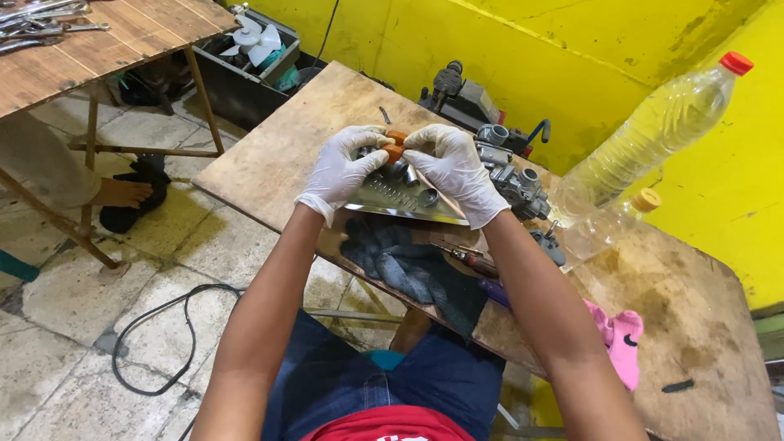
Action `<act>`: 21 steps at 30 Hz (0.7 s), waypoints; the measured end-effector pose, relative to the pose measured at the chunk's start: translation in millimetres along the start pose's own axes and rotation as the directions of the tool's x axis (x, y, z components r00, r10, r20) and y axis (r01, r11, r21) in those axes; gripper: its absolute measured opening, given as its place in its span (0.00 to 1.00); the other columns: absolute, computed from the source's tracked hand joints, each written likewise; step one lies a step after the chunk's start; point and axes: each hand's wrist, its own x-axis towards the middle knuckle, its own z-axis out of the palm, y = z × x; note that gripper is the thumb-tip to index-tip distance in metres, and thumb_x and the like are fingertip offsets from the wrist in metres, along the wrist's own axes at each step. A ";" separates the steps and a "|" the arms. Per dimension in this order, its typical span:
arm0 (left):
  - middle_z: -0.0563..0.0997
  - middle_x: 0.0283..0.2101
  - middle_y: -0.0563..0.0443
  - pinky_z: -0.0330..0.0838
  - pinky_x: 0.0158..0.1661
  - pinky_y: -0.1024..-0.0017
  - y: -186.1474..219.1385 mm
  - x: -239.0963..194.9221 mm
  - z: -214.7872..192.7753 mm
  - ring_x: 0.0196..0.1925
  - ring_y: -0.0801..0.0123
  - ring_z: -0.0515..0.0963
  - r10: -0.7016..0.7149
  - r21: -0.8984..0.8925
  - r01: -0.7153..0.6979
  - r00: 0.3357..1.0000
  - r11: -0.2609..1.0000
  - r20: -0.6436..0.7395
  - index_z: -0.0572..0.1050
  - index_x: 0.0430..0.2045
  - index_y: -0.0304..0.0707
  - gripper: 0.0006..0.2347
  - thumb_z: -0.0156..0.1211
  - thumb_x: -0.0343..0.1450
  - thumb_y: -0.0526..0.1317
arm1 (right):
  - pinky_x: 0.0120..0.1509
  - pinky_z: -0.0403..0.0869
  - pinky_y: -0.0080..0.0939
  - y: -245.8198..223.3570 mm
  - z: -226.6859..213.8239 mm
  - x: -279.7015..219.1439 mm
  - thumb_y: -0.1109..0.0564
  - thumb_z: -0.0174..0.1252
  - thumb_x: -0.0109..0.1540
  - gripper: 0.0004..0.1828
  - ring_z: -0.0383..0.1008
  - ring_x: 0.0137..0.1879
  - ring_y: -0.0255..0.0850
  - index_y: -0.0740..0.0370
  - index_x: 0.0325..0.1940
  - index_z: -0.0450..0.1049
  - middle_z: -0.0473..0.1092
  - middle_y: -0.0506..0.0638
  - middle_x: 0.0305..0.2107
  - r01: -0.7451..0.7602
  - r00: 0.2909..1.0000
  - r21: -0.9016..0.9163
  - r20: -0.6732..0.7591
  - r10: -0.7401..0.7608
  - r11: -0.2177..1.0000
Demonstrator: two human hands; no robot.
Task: Disassembling and cleaning motorcycle carburetor components using a screwdriver and a brush on a workbench.
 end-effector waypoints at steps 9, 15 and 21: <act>0.77 0.57 0.41 0.61 0.66 0.57 -6.8 0.7 1.5 0.65 0.50 0.72 -0.033 -0.018 0.033 0.999 0.999 -0.007 0.82 0.46 0.44 0.12 0.69 0.70 0.43 | 0.46 0.76 0.36 32.6 -17.0 -13.6 0.55 0.72 0.54 0.06 0.80 0.38 0.40 0.48 0.36 0.85 0.78 0.46 0.27 -0.130 0.992 -0.201 -0.020 0.128 0.971; 0.79 0.55 0.43 0.61 0.66 0.58 -4.3 -7.9 -8.2 0.64 0.53 0.74 -0.075 -0.047 0.074 0.997 0.996 -0.002 0.82 0.44 0.43 0.10 0.66 0.72 0.43 | 0.47 0.75 0.49 12.3 -59.4 -53.5 0.59 0.65 0.54 0.04 0.80 0.38 0.54 0.58 0.32 0.84 0.79 0.57 0.27 -0.288 0.929 -0.421 0.096 0.357 0.860; 0.79 0.58 0.50 0.63 0.65 0.58 -23.0 -11.7 -2.6 0.65 0.55 0.73 -0.158 0.012 0.158 0.987 0.987 -0.035 0.83 0.45 0.54 0.09 0.65 0.72 0.47 | 0.49 0.78 0.48 72.1 -61.3 -80.0 0.48 0.67 0.57 0.06 0.81 0.45 0.48 0.44 0.38 0.83 0.80 0.46 0.32 -0.251 0.942 -0.662 0.000 0.335 0.706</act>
